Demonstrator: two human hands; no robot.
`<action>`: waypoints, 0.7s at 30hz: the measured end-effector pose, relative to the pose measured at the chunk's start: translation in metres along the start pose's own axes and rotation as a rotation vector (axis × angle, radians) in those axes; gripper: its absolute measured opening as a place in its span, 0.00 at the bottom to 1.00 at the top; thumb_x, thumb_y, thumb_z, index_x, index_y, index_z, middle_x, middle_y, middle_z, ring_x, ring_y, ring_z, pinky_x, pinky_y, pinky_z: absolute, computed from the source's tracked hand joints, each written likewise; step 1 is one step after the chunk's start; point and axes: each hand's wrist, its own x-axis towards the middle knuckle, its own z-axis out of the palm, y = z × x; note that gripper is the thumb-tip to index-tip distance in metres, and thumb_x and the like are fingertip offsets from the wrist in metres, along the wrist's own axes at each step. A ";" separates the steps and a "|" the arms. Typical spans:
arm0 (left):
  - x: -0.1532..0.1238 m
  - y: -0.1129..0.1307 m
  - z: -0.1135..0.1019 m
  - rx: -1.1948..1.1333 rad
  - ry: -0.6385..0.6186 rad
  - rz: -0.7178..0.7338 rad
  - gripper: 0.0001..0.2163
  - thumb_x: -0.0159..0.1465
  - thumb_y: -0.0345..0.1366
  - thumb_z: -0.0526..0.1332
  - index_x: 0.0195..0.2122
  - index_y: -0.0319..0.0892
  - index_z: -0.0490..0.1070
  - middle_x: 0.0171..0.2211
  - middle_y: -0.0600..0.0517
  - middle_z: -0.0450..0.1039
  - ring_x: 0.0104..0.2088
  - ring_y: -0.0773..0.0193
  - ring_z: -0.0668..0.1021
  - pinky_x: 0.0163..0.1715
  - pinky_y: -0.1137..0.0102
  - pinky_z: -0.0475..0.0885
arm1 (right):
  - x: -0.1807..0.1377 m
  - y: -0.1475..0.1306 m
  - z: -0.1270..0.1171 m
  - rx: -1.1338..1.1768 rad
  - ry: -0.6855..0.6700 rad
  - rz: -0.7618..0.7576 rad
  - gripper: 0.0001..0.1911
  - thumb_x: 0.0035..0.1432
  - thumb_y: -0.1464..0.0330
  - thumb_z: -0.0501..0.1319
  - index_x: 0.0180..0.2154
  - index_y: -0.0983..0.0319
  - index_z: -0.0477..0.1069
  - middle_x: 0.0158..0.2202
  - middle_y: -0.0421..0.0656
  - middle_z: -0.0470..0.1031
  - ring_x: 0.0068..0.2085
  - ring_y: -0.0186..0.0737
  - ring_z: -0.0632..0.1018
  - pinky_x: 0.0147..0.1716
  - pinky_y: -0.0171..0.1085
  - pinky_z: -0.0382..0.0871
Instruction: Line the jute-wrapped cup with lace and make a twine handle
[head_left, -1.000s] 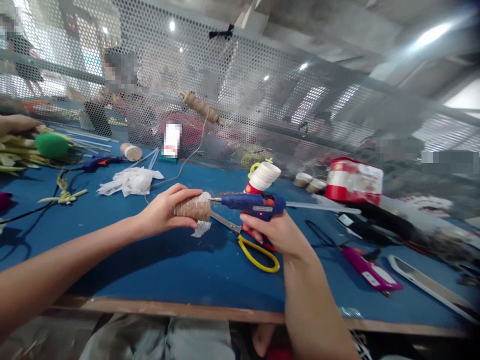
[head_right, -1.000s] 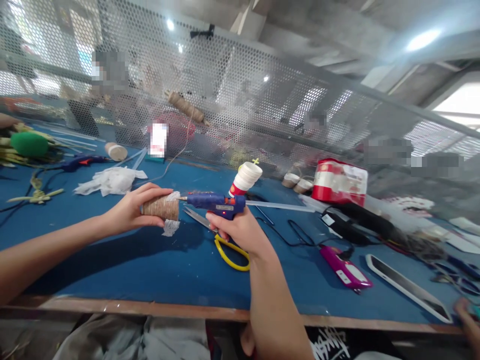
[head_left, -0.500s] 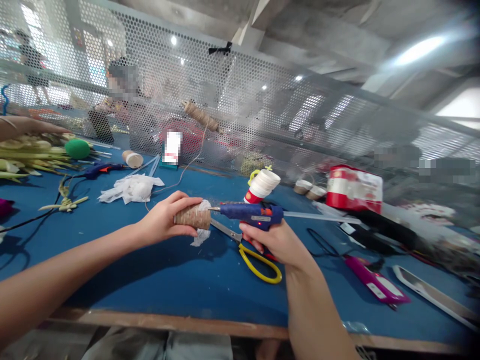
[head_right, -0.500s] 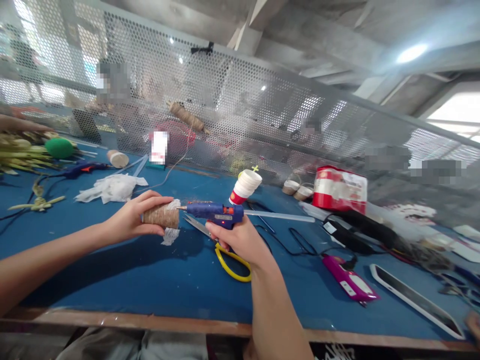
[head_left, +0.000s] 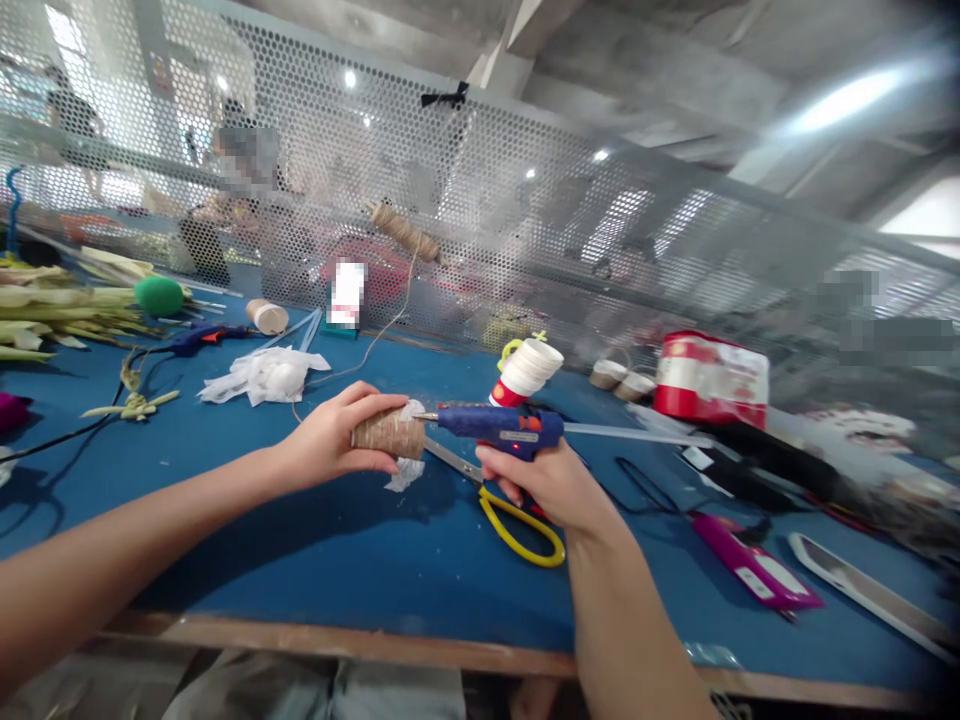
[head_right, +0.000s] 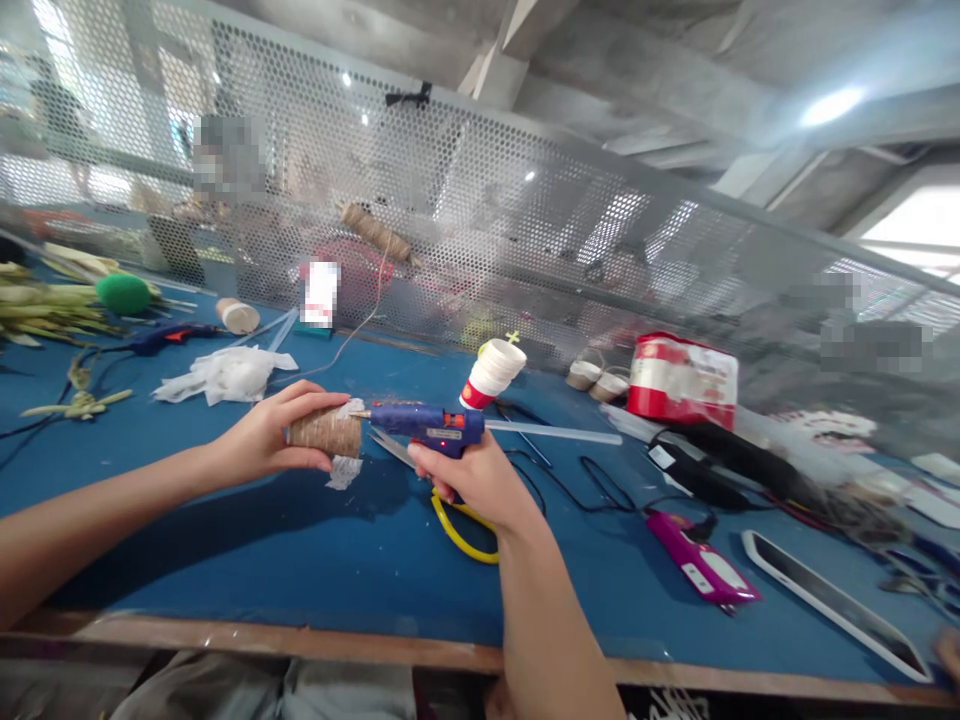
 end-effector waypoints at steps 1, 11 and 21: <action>0.000 0.000 0.000 -0.002 -0.002 0.000 0.29 0.53 0.48 0.61 0.54 0.42 0.60 0.42 0.46 0.63 0.42 0.59 0.70 0.42 0.64 0.68 | 0.000 0.001 0.001 0.008 -0.001 -0.006 0.11 0.48 0.62 0.61 0.25 0.64 0.66 0.18 0.38 0.68 0.15 0.25 0.63 0.14 0.30 0.59; 0.000 -0.001 0.001 -0.003 -0.006 -0.004 0.29 0.53 0.48 0.61 0.54 0.42 0.60 0.42 0.46 0.63 0.42 0.59 0.71 0.42 0.65 0.68 | 0.001 0.002 0.004 0.027 -0.022 -0.016 0.12 0.48 0.62 0.62 0.24 0.64 0.66 0.18 0.39 0.69 0.14 0.26 0.63 0.14 0.30 0.57; -0.001 0.000 0.000 0.017 -0.011 -0.002 0.28 0.54 0.48 0.61 0.54 0.42 0.60 0.42 0.46 0.64 0.42 0.60 0.71 0.42 0.65 0.68 | 0.001 0.001 0.006 0.042 -0.032 -0.015 0.11 0.48 0.62 0.62 0.25 0.64 0.67 0.17 0.38 0.69 0.14 0.26 0.63 0.14 0.30 0.57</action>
